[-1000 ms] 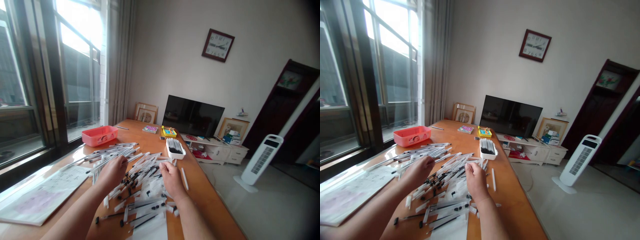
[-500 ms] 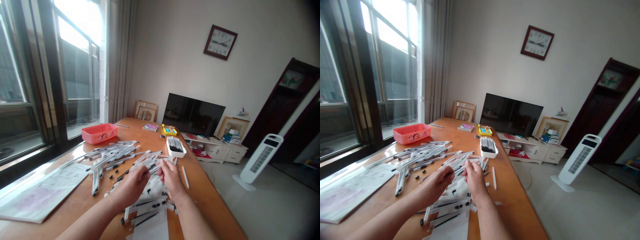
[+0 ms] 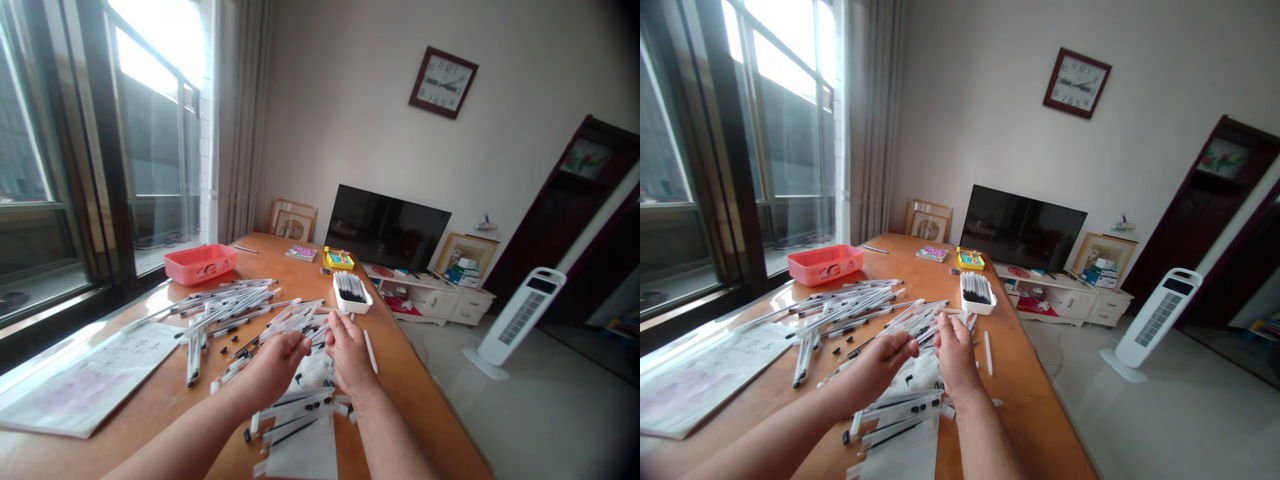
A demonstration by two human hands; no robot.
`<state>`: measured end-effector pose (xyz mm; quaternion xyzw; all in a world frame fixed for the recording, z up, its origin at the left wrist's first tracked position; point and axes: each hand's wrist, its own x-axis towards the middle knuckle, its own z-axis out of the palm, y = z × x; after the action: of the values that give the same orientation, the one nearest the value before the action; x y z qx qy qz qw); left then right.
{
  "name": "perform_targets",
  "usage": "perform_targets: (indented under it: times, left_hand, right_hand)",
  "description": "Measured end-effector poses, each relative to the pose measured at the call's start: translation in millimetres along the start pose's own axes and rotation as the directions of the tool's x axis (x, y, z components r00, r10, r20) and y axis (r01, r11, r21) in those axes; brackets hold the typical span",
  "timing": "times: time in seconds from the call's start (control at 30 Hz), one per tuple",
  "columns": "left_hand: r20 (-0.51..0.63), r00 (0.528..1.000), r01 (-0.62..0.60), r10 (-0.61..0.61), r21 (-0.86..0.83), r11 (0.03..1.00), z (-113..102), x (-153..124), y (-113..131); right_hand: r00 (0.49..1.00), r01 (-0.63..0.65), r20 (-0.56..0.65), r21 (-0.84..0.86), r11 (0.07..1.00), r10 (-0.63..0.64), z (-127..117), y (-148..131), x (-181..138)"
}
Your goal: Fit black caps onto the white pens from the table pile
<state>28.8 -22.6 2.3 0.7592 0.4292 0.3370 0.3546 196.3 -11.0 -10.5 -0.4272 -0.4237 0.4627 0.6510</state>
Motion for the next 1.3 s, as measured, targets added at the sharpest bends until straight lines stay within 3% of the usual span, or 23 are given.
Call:
perform_targets:
  times: [0.2,0.4,0.8,1.03,1.17,1.23,1.3]
  left_hand:
    - [0.073,0.988,0.151,-0.139,-0.197,0.969,-1,-1,12]
    - [0.206,0.957,0.273,-0.203,-0.412,0.869,-2,-2,12]
    - [0.380,0.904,0.410,-0.197,-0.637,0.653,-10,-6,12]
    - [0.418,0.887,0.448,-0.196,-0.675,0.587,-12,-6,6]
    - [0.487,0.848,0.509,-0.211,-0.635,0.580,-13,-12,6]
    - [0.478,0.851,0.507,-0.218,-0.638,0.580,-13,-13,6]
    - [0.442,0.869,0.485,-0.225,-0.664,0.570,-12,-10,5]
  right_hand:
    - [1.000,-0.007,-0.005,0.059,0.998,0.007,1,0,-1]
    - [1.000,-0.005,-0.005,0.066,0.998,0.006,2,-3,-2]
    - [0.999,0.014,0.044,0.072,0.997,-0.017,3,-10,-5]
    - [0.997,0.037,0.063,0.054,0.998,-0.040,-1,-12,-3]
    - [0.989,0.140,-0.075,0.168,0.976,-0.128,-22,-23,10]
    - [0.976,0.176,-0.157,0.143,0.974,-0.153,-30,-24,14]
    - [0.976,0.158,-0.159,0.046,0.986,-0.149,-31,-20,15]
